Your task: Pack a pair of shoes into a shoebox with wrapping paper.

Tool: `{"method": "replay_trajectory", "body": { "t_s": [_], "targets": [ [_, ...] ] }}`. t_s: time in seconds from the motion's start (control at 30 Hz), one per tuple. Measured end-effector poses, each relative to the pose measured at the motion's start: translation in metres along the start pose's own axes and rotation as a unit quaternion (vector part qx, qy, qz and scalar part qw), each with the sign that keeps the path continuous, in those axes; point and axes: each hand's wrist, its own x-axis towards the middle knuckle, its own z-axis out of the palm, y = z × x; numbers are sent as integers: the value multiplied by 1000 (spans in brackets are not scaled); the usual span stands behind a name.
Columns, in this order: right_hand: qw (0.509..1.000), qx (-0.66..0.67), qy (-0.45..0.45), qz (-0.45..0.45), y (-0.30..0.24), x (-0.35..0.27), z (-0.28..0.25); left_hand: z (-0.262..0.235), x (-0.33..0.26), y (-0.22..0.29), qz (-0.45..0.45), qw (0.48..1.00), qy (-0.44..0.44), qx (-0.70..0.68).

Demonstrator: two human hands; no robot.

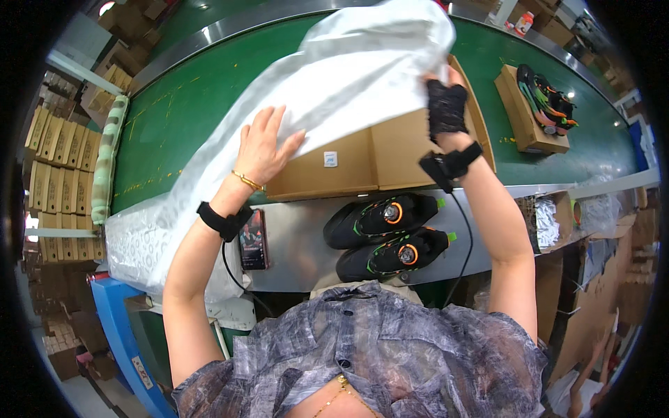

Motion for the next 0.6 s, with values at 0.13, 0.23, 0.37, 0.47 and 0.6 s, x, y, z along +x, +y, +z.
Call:
{"method": "replay_trajectory", "body": {
  "t_s": [0.13, 0.23, 0.37, 0.47, 0.6],
  "targets": [
    [982, -112, 149, -1, 52, 35, -93, 43, -25, -26, -61, 989, -107, 80],
    [976, -125, 176, 16, 95, 43, -165, 70, -42, -55, -146, 966, -195, 87],
    [955, -244, 167, 24, 119, 24, -217, 85, -48, -81, -329, 943, -41, 15],
    [948, -268, 174, -11, 151, 19, -242, 102, -71, -132, -507, 858, 36, -70],
    [953, -194, 189, 138, 171, 3, -310, 101, -58, -106, -584, 585, 6, -563]
  ]
}}
